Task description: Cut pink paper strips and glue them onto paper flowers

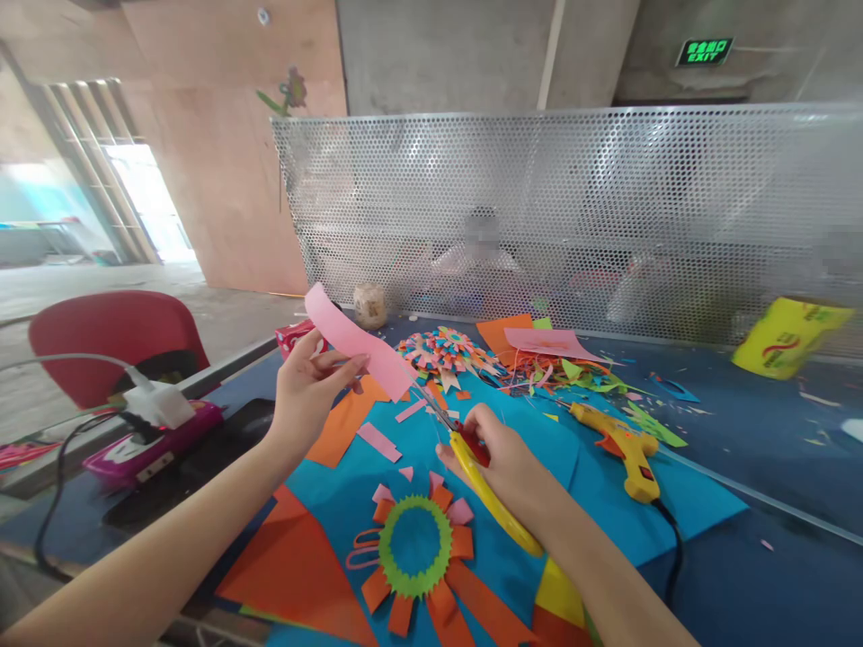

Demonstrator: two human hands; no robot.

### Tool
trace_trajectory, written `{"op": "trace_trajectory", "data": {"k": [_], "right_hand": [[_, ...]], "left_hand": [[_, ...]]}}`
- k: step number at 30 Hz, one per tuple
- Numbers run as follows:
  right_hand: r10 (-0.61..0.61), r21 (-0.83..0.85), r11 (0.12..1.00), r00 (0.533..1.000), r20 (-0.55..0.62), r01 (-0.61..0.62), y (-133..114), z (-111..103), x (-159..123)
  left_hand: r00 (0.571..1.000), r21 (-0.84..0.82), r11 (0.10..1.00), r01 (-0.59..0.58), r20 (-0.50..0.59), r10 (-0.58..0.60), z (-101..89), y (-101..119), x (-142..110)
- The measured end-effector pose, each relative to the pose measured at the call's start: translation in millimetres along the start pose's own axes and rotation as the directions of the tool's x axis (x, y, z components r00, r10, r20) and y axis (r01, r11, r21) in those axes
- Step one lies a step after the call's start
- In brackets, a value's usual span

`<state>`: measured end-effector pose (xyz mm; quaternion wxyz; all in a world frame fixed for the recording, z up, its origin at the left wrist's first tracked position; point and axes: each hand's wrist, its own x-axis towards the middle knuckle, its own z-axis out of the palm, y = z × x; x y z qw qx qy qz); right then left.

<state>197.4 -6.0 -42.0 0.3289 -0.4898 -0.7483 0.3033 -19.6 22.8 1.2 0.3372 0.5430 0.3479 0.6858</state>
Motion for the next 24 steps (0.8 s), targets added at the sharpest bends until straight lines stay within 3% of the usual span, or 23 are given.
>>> {"op": "trace_trajectory", "data": {"k": [24], "right_hand": [[0.001,0.015,1.0,1.0,-0.009,-0.001,-3.0,-1.1,-1.1]], "left_hand": [[1.0,0.02,1.0,-0.01,0.018,0.009,0.1,-2.6,-0.7]]}}
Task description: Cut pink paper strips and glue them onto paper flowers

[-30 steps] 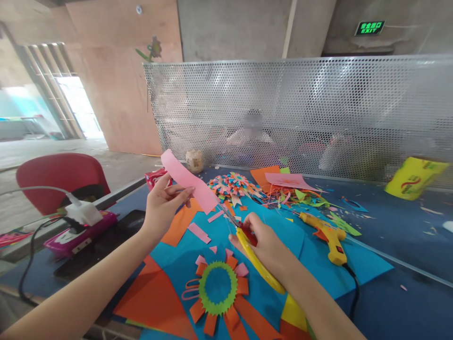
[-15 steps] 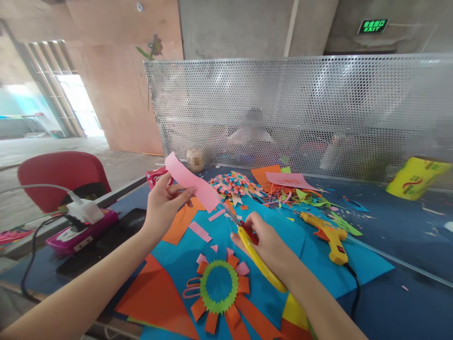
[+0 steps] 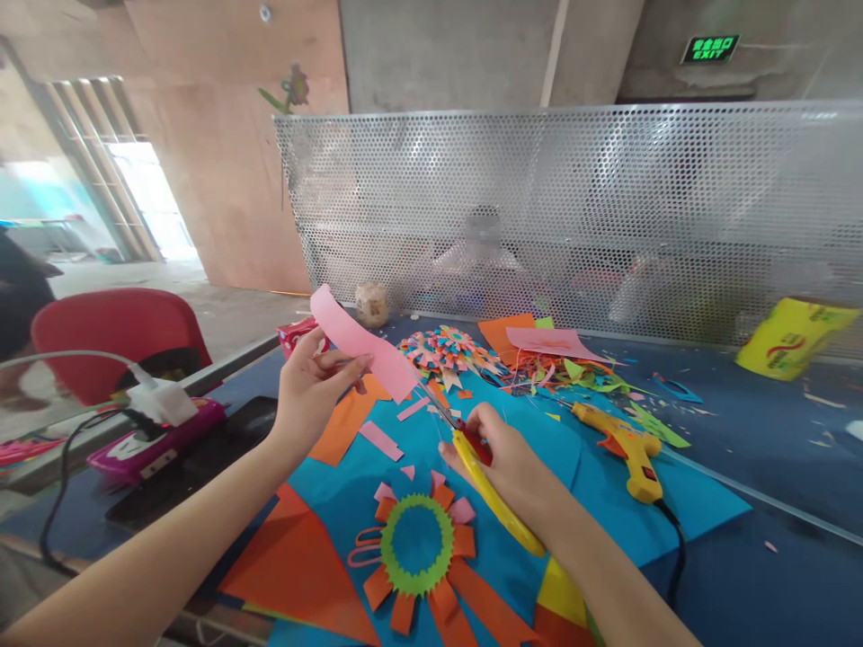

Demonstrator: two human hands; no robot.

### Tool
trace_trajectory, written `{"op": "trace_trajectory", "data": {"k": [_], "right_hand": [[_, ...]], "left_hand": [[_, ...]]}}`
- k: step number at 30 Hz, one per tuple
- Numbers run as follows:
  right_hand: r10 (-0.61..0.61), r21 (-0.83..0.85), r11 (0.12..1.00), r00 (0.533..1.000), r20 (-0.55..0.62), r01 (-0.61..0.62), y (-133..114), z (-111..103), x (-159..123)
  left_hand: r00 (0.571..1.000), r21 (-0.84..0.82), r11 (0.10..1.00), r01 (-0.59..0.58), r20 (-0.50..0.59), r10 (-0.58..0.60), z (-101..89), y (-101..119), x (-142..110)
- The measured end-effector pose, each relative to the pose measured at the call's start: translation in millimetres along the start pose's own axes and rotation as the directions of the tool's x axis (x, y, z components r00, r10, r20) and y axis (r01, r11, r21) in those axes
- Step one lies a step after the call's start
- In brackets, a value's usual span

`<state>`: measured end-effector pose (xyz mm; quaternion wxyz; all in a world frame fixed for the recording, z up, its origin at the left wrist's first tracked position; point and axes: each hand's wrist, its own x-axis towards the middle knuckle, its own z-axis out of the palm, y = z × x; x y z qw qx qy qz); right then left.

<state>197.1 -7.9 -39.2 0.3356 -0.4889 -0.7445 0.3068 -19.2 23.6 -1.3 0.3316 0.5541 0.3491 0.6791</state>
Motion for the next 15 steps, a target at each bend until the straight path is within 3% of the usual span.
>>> {"op": "trace_trajectory", "data": {"k": [15], "right_hand": [[0.041,-0.016,0.999,0.999,0.012,-0.04,1.9,0.4,1.2]], "left_hand": [[1.0,-0.002,1.0,0.013,0.009,-0.013,0.7,1.8,-0.6]]}}
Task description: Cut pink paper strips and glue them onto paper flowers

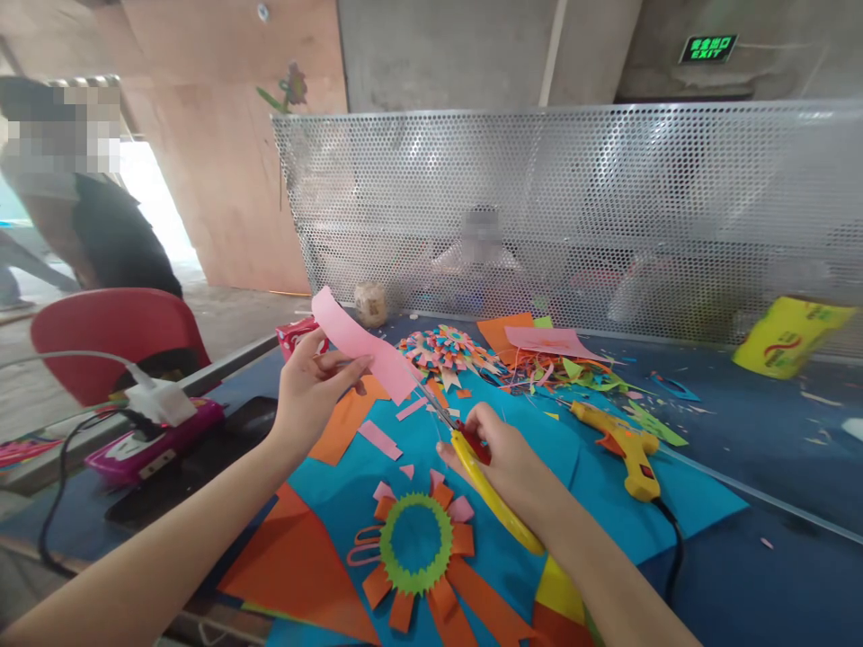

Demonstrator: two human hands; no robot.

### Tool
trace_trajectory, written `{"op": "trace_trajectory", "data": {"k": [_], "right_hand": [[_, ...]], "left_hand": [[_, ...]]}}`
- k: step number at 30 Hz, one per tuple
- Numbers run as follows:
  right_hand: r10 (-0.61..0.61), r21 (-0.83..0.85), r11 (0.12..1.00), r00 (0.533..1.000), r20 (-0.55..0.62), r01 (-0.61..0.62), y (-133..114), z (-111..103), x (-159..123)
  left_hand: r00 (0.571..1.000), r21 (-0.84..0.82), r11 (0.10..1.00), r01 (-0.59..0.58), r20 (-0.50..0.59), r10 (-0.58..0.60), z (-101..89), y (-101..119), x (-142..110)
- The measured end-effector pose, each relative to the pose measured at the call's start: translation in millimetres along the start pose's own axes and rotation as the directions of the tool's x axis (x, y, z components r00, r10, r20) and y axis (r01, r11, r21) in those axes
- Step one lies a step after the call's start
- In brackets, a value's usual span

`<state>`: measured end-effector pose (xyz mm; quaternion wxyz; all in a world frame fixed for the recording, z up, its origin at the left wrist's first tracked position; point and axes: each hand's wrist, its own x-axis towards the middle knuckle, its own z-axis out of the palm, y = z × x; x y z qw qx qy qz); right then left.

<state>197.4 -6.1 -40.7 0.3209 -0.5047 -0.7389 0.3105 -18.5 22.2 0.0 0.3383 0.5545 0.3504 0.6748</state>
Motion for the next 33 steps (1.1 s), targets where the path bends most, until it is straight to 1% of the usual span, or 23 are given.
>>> {"op": "trace_trajectory", "data": {"k": [7,13,18,24,30,33], "right_hand": [[0.058,0.046,0.997,0.998,0.015,-0.059,-5,0,-2],[0.068,0.041,0.997,0.998,-0.007,-0.068,-6,1,-3],[0.051,0.033,0.998,0.999,-0.011,-0.051,-3,3,0],[0.093,0.048,0.995,0.992,-0.087,-0.09,-7,6,-2],[0.079,0.011,0.997,0.997,-0.006,-0.079,-17,-2,-6],[0.03,-0.007,1.0,0.999,-0.016,-0.03,-17,-4,-7]], "left_hand": [[1.0,0.022,1.0,0.017,-0.003,-0.017,-0.5,0,0],[0.999,0.015,0.999,0.032,-0.003,-0.032,0.6,-2,0],[0.999,-0.002,0.999,0.047,0.006,-0.047,2.0,-1,-1],[0.998,-0.015,0.998,0.068,0.004,-0.068,0.9,-2,-1],[0.997,-0.015,0.997,0.081,0.016,-0.08,0.0,-4,0],[0.996,-0.025,0.996,0.086,0.038,-0.085,1.4,-2,-1]]}}
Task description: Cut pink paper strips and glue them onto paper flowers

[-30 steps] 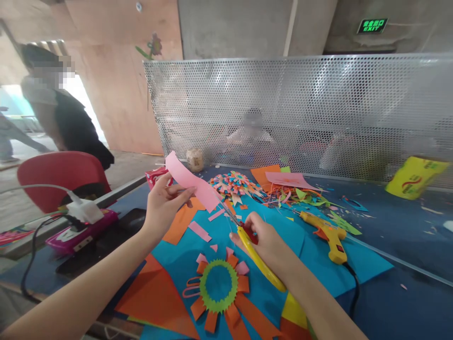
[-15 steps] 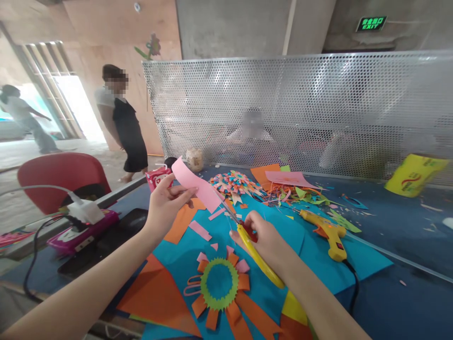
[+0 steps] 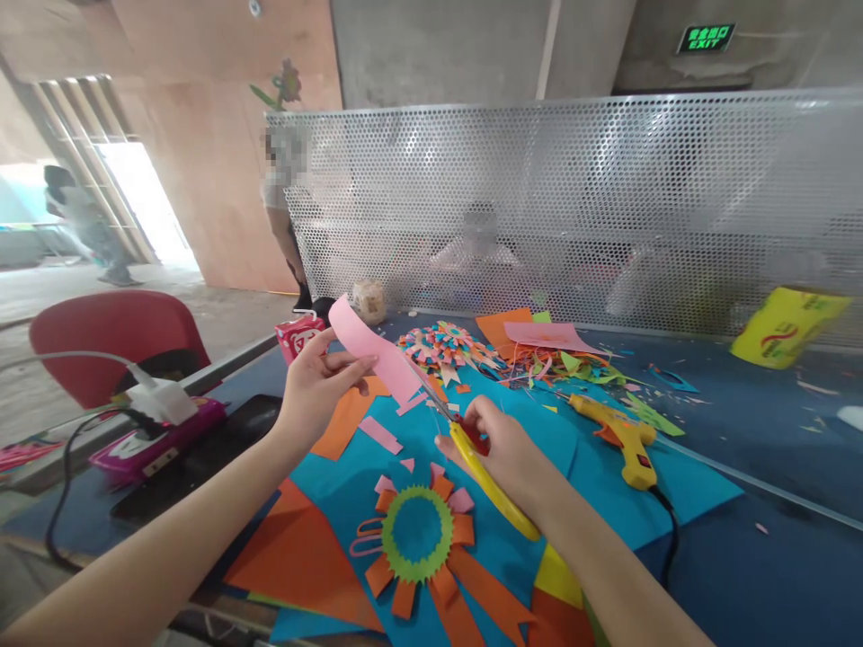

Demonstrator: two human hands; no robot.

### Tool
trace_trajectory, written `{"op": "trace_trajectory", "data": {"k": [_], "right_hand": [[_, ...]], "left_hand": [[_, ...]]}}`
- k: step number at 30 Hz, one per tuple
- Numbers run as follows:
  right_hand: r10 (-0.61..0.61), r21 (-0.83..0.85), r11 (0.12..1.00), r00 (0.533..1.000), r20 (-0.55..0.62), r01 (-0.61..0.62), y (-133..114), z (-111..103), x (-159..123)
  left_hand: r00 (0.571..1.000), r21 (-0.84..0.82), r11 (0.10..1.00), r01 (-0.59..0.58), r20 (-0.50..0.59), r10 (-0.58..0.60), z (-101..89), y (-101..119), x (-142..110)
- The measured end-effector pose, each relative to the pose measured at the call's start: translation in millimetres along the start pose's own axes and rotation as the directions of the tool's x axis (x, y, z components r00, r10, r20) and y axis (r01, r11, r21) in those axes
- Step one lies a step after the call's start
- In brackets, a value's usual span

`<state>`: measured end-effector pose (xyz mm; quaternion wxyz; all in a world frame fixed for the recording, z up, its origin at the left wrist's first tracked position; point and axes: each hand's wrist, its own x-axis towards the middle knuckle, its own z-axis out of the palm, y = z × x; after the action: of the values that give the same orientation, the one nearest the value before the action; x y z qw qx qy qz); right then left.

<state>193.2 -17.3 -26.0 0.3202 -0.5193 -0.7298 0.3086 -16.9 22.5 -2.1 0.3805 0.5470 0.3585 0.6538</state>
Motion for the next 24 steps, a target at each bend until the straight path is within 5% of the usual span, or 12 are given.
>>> {"op": "trace_trajectory", "data": {"k": [24], "right_hand": [[0.049,-0.001,0.999,0.998,0.024,-0.049,-1.5,-0.4,1.4]], "left_hand": [[0.995,-0.015,0.999,0.038,0.091,-0.036,2.4,2.4,-3.1]]}}
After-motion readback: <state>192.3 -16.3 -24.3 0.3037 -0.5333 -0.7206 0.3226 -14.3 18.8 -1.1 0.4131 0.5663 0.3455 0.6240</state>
